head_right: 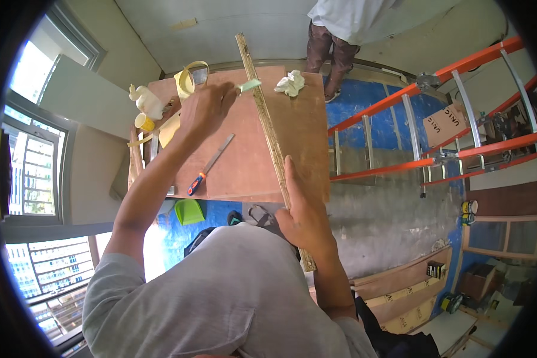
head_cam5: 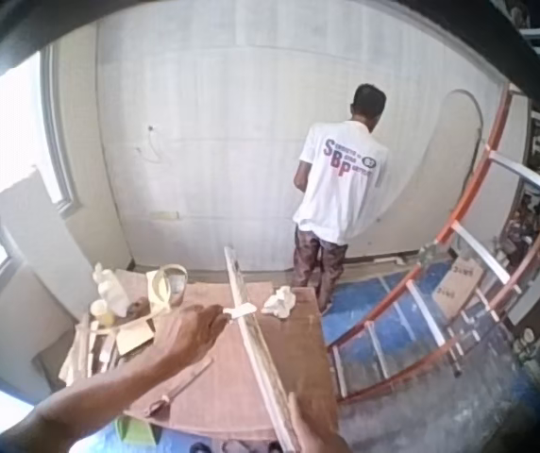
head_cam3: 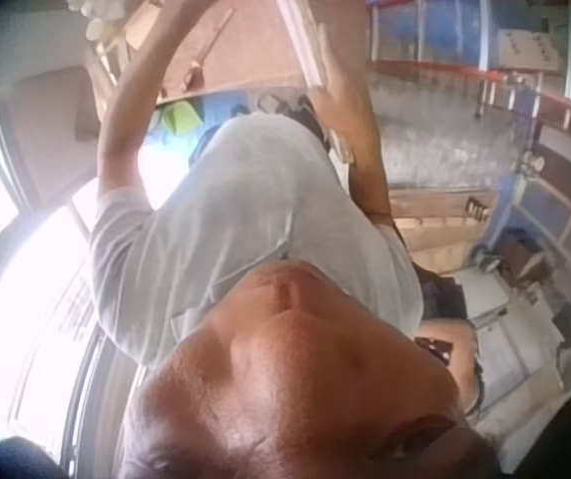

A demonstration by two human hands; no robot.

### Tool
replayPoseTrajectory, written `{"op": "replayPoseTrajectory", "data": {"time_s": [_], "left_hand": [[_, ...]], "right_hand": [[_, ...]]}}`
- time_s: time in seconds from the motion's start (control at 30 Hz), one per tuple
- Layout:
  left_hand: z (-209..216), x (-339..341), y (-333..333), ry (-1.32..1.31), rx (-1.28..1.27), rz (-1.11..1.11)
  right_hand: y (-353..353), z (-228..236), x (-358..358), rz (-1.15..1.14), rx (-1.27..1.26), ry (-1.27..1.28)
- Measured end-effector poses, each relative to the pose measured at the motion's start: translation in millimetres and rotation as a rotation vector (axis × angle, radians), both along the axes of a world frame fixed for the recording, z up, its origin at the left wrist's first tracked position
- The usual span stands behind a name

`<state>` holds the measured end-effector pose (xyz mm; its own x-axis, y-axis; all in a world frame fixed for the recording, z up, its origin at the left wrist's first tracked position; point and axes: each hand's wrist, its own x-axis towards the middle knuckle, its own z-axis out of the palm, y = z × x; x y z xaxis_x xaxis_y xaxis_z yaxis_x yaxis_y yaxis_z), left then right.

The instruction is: The person applies adhesive and laminate strips to the edges of a wooden panel, trimming the excess with a blade and smoothing the edges with a file.

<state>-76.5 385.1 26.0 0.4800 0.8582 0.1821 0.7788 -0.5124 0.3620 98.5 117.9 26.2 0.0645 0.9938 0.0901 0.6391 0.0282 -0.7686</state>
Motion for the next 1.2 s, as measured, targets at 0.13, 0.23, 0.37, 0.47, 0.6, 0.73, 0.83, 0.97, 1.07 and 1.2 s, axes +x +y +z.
{"op": "replayPoseTrajectory", "data": {"time_s": [0.13, 0.23, 0.37, 0.47, 0.6, 0.73, 0.83, 0.97, 1.07, 1.2], "left_hand": [[12, 1, -2, -0.168, -0.028, -0.017], [23, 7, 63, -0.118, -0.008, 0.173], [25, 12, 91, -0.087, 0.002, 0.187], [16, 13, 81, -0.032, 0.017, 0.149], [15, 12, 36, 0.038, -0.043, 0.007], [24, 10, 55, -0.039, -0.044, 0.066], [35, 15, 99, -0.067, -0.076, 0.186], [24, 23, 116, -0.057, -0.061, 0.227], [18, 21, 94, 0.004, -0.049, 0.140], [15, 7, 72, -0.128, -0.037, -0.019]], "right_hand": [[0, -1, 2, -0.014, -0.038, 0.012], [2, 3, 0, 0.002, -0.020, 0.081], [3, 9, -1, -0.014, -0.084, 0.178], [1, 14, -2, -0.029, -0.146, 0.275], [0, 8, 4, -0.036, -0.077, 0.120], [1, 7, 5, -0.021, -0.045, 0.116], [2, 10, 3, -0.009, -0.066, 0.138], [3, 12, 6, -0.003, -0.092, 0.129], [2, 11, 8, -0.006, -0.094, 0.195], [3, 9, 12, -0.030, -0.120, 0.175]]}}
